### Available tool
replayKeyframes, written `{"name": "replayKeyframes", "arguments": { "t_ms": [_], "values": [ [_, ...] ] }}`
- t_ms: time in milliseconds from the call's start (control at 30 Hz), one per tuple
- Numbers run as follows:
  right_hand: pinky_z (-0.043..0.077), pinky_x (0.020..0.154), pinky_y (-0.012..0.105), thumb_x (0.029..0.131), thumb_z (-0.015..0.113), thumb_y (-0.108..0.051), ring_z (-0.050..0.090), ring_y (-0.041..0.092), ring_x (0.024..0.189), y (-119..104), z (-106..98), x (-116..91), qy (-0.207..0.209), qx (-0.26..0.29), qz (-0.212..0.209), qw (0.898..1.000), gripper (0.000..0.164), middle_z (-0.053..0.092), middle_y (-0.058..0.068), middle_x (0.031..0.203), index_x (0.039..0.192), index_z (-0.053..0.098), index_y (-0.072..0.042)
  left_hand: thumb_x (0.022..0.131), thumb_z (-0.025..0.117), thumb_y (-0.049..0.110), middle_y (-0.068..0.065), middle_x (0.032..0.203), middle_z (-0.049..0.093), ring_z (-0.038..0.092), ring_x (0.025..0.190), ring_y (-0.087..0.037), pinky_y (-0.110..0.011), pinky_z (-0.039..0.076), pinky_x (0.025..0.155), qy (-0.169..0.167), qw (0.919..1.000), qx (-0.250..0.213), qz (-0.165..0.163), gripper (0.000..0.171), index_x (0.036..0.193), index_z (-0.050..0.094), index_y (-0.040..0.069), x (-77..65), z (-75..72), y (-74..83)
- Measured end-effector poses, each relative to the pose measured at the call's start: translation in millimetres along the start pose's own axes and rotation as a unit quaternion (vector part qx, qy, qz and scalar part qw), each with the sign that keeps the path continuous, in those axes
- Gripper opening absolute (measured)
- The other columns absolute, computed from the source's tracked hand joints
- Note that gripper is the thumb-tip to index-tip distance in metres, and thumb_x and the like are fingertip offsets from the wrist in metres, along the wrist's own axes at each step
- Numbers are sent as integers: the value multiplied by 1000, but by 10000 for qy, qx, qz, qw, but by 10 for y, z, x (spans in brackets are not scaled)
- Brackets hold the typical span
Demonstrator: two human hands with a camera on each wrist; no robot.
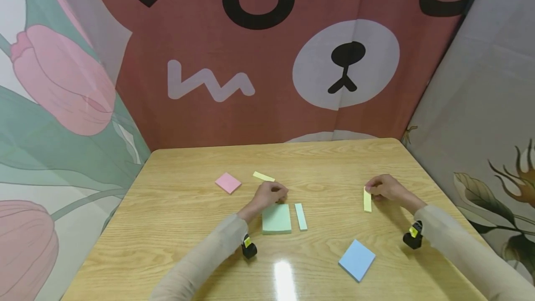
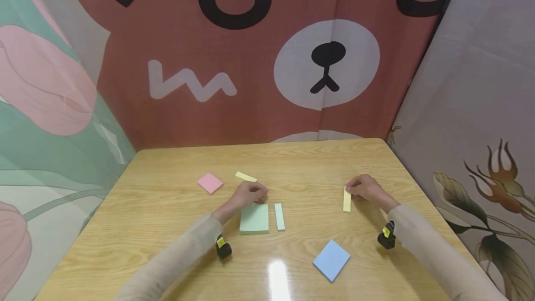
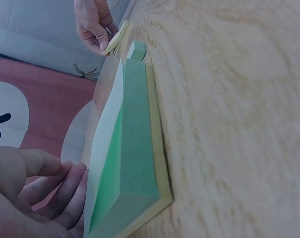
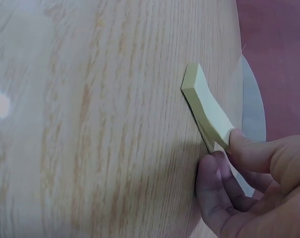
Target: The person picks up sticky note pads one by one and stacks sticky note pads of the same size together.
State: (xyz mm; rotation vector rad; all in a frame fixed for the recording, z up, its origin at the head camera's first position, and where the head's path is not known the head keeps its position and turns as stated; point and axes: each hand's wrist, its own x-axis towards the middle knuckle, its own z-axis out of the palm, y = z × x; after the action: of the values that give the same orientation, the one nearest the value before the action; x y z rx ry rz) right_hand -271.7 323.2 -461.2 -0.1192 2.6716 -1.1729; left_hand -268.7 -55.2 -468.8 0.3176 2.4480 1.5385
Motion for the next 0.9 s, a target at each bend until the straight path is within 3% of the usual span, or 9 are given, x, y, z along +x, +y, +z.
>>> {"name": "replayKeyframes", "arguments": {
  "t_ms": [500,667,900],
  "values": [
    [47,60,34,89,51,-4,52,21,71,3,-23,11,-209,317,-229,9990,19,56,16,87,99,54,11,87,57,23,-7,83,64,60,77,-20,-24,47,63,-9,10000,62,77,22,93,67,4,19,-8,-38],
    [47,61,35,89,50,-6,52,22,73,-24,-32,-1,-282,275,-302,9988,28,56,19,93,107,51,15,87,57,23,-7,83,64,60,78,-21,-27,48,65,-2,10000,51,55,23,93,67,4,20,-6,-33],
    [45,56,32,90,49,-6,49,20,65,-27,-19,11,-254,129,-235,9993,25,56,12,81,102,55,14,87,57,22,-8,83,64,61,76,-20,-32,50,67,-46,10000,-20,-19,22,93,67,3,15,-5,-25]
  ]
}}
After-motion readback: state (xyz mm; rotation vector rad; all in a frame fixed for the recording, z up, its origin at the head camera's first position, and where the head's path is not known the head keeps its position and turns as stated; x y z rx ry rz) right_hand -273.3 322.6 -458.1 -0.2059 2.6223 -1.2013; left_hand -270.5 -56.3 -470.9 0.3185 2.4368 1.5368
